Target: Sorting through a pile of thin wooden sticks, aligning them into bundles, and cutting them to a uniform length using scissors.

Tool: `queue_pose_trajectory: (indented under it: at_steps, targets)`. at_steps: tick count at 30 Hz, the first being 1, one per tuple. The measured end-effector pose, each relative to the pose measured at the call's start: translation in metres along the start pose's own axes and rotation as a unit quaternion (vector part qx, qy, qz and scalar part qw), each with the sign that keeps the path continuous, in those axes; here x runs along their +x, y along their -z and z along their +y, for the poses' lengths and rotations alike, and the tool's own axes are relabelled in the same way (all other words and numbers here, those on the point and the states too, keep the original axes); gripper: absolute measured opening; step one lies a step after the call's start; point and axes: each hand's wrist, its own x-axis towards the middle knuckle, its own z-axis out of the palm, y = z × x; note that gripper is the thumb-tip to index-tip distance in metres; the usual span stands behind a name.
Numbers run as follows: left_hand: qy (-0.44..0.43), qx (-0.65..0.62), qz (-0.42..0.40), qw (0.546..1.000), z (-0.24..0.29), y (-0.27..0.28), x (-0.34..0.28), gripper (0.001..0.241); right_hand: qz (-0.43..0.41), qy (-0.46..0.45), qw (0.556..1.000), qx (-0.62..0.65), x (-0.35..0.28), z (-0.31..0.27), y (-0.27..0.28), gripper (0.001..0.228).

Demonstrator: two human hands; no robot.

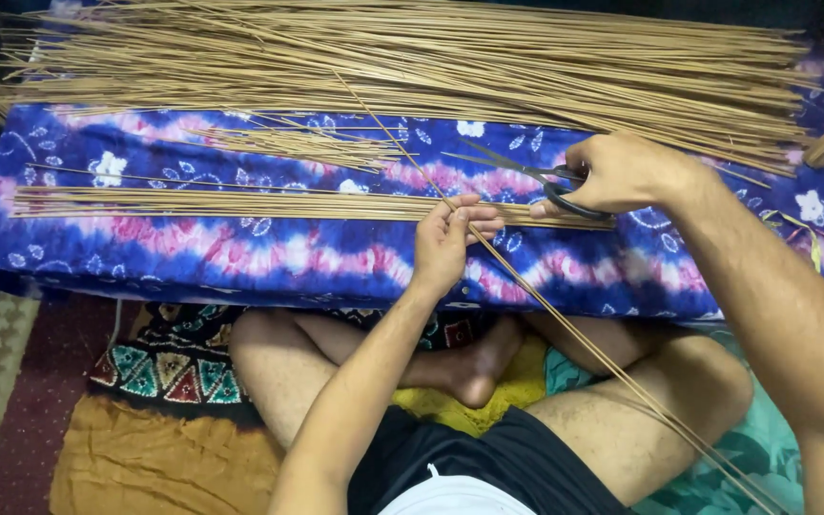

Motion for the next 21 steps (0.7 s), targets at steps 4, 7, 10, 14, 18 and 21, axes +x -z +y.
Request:
queue_pose_trajectory:
  at_steps: [4,7,10,14,18,21]
  targets:
    - [0.007,0.009,0.004,1.0,0.006,-0.003,-0.002,0.026,-0.009,0.007,1.0,0.002,-0.013,-0.016,0.012,0.06]
    - [0.011,0.026,0.004,1.0,0.004,-0.003,-0.001,0.023,-0.03,0.015,0.999,-0.038,-0.009,-0.024,0.013,0.059]
    - [0.008,0.027,0.022,0.999,0.009,-0.006,-0.003,0.019,-0.022,0.03,0.993,-0.109,0.0,-0.032,0.012,0.056]
    - [0.01,0.032,0.01,0.999,0.005,-0.001,-0.001,0.022,-0.022,0.053,0.991,-0.118,0.016,-0.035,0.01,0.052]
    - [-0.001,0.043,-0.009,0.999,0.003,0.0,-0.002,0.03,-0.043,0.061,0.99,-0.118,0.021,-0.044,0.018,0.05]
    - [-0.004,0.045,-0.009,0.999,0.007,-0.001,-0.002,0.032,-0.05,0.065,0.989,-0.122,0.028,-0.046,0.02,0.053]
